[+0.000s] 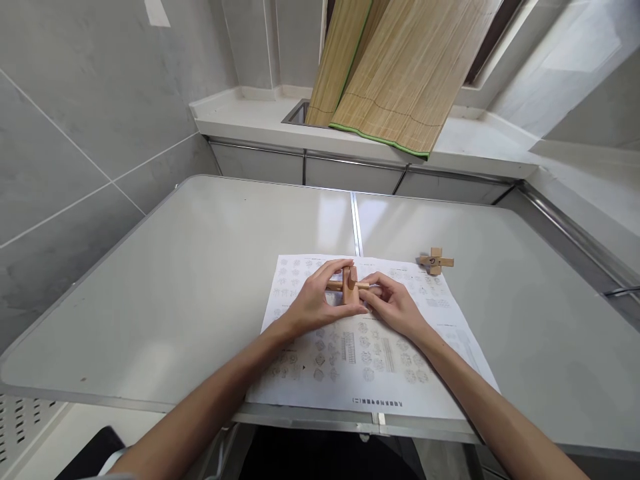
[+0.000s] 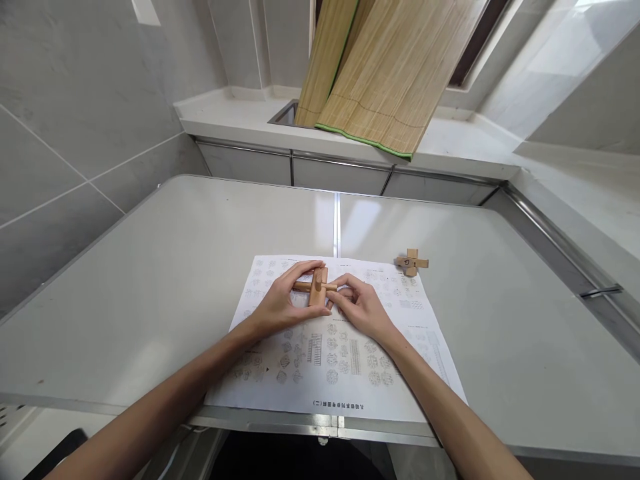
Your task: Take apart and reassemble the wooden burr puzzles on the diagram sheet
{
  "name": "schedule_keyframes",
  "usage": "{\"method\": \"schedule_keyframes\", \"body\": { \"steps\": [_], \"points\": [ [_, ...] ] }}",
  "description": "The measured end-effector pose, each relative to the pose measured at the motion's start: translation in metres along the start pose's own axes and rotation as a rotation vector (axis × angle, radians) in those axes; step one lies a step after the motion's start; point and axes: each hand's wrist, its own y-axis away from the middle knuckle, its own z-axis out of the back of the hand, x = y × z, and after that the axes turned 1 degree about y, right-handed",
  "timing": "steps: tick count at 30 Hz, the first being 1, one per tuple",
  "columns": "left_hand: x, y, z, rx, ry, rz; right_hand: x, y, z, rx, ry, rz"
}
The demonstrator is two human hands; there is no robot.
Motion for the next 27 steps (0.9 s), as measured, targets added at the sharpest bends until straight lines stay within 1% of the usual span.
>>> {"method": "schedule_keyframes", "body": {
  "steps": [8,13,17,21,27],
  "points": [
    [0.007,0.0002,-0.0017,0.019,0.003,-0.039,0.0007,-0.0002,0.0012,0.024,-0.013,-0.022],
    [0.0065,0.0016,-0.0019,0.019,0.0,-0.005,-0.0006,0.0002,0.0036,0.044,-0.013,-0.04],
    [0.0085,0.0023,-0.0022,0.011,-0.006,0.0,-0.0017,0.0002,0.0033,0.038,-0.006,-0.017],
    [0.0101,0.0021,-0.0016,0.02,-0.016,-0.018,-0.0009,-0.0004,0.0045,0.02,-0.025,-0.033],
    [0.0048,0.0014,0.0026,0.022,0.064,0.098,0.0061,-0.0009,0.0082,0.021,-0.037,-0.02]
  ]
}}
